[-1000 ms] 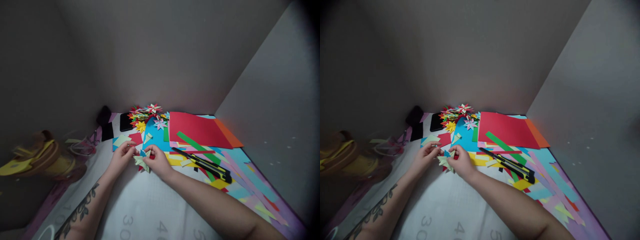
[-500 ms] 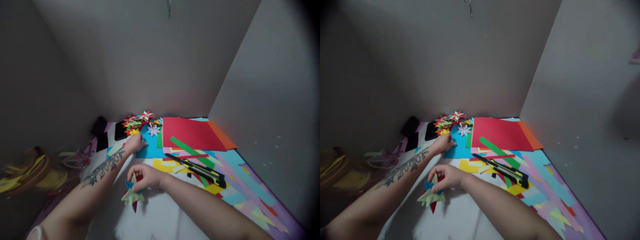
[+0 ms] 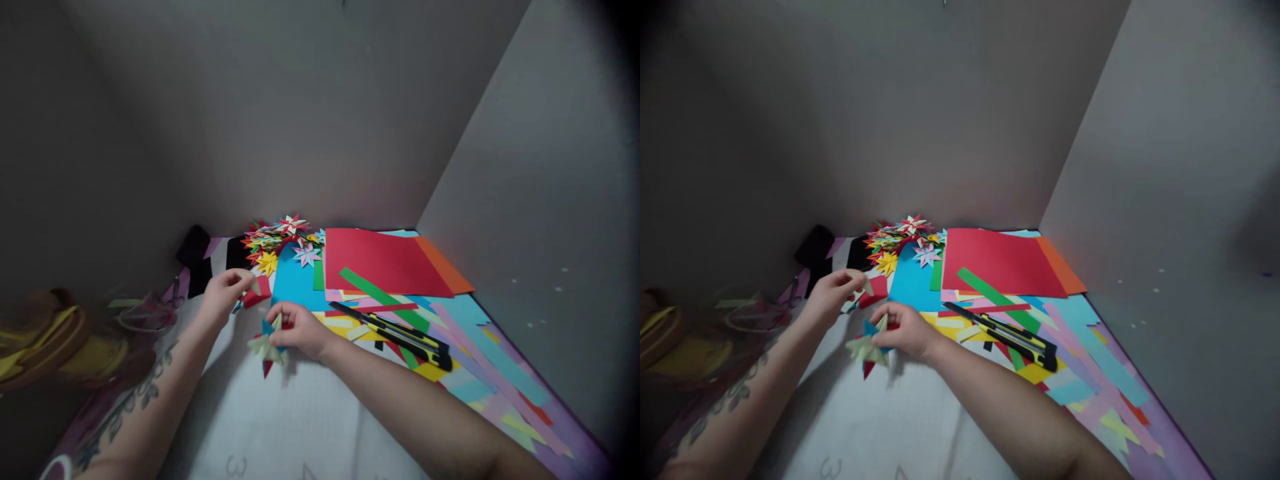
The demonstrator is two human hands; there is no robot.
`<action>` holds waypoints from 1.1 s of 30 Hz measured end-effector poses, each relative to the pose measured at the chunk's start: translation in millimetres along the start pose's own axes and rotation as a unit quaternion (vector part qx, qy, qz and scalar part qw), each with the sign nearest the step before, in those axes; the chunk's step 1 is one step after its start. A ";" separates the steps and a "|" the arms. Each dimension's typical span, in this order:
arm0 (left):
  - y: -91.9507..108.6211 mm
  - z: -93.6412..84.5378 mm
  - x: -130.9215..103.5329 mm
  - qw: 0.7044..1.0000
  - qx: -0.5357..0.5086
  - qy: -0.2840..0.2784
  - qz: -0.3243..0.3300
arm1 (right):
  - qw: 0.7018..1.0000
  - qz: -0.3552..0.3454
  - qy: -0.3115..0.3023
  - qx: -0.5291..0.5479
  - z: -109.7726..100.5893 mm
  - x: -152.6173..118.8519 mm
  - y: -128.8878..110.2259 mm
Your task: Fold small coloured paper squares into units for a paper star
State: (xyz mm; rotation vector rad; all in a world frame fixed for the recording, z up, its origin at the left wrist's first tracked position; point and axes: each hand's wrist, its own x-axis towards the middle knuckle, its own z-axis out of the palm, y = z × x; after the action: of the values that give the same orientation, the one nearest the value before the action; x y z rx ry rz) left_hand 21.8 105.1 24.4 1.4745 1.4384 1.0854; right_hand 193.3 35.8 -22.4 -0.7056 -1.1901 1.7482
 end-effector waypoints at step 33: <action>-34.8 26.7 -77.7 0.990 -0.121 -0.046 -0.062 | 0.914 -0.114 0.300 -0.250 10.4 -0.1 9.9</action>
State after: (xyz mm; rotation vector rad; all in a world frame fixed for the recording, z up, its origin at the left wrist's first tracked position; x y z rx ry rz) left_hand 36.7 29.7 -20.9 1.2313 1.2674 1.0593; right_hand 181.4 29.8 -27.7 -1.2418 -1.2148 0.9155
